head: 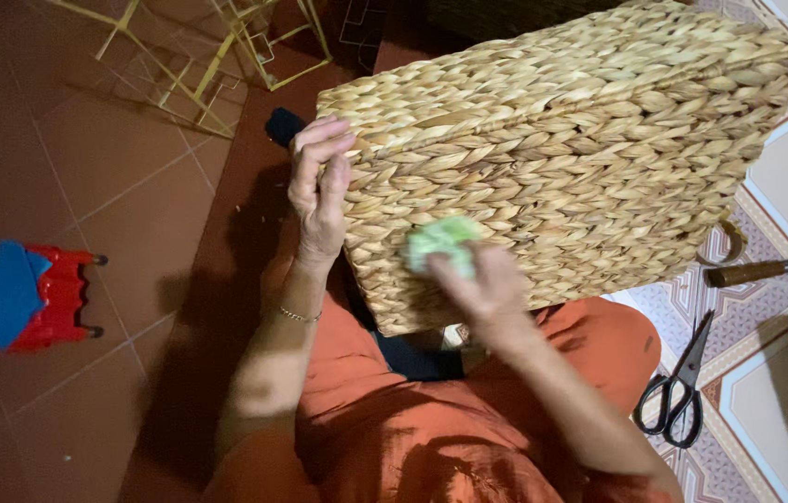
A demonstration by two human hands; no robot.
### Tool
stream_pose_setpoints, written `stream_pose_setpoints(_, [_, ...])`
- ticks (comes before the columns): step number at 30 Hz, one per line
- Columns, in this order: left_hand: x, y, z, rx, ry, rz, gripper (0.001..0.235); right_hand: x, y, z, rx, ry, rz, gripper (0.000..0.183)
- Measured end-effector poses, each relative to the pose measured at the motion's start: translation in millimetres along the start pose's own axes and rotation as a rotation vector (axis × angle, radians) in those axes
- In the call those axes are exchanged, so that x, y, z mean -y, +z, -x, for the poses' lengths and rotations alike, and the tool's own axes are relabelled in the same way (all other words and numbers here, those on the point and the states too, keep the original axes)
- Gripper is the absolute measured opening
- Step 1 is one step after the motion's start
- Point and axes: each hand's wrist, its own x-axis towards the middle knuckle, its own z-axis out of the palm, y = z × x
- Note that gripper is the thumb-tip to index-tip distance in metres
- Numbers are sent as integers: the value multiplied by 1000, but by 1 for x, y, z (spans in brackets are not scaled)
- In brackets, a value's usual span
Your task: The person wipes the exterior and interior surfaces of a woven basket using a green cloth. They rotate the basket to access different sides and continue wiping until the end of the clip.
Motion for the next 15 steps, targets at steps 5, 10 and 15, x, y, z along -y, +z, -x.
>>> stream_pose_setpoints(5, [6, -7, 7, -26, -21, 25, 45, -73, -26, 81, -84, 231, 229, 46])
stream_pose_setpoints(10, [11, -13, 3, 26, 33, 84, 57, -162, -57, 120, -427, 543, 55, 56])
stream_pose_setpoints(15, [20, -17, 0, 24, 42, 5, 59, -222, -60, 70, -786, 741, -536, 50])
